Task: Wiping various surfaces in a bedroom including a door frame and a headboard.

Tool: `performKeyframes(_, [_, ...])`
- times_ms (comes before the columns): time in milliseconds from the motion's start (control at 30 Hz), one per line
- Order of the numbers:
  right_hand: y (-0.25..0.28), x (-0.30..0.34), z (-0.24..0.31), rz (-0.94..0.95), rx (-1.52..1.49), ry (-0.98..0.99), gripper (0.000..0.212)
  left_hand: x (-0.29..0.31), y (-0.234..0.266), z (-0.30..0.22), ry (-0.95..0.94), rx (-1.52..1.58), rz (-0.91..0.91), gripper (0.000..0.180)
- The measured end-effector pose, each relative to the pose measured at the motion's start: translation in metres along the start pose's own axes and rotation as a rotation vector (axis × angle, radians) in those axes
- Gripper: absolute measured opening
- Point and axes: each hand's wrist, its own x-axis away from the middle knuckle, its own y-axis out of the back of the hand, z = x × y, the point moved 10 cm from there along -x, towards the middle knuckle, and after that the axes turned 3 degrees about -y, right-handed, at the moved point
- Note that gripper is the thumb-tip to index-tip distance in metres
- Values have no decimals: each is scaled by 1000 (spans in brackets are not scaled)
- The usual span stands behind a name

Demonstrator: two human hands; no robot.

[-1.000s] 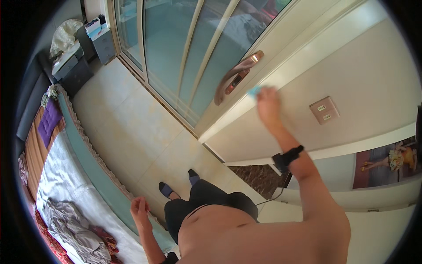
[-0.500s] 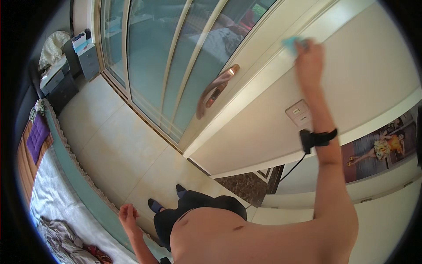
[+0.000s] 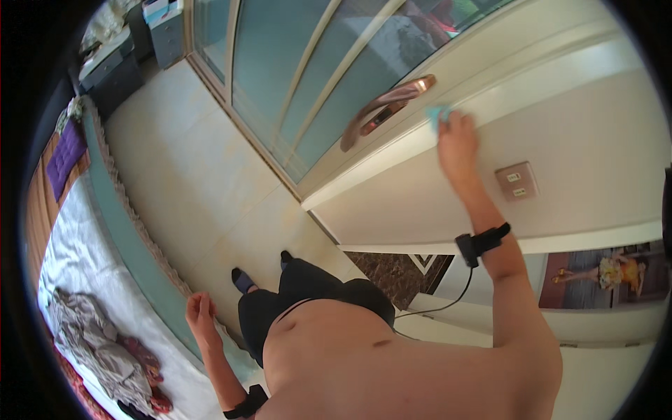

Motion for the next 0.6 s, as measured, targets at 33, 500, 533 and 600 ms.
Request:
performKeyframes(33, [-25,23,16,48,-73,-18,9,3,4,0,12,-8,-18,15])
performKeyframes(500, [-282,221,197,524,-122,408,10,105,57,32,181,-143,-298,10])
performKeyframes(533, [-299,237,209,579,-128,422,10,114,60,37,193,-159,-335,10])
performKeyframes(600, [-327,268,232,641,-150,454,10,137,62,45,225,-180,-404,10])
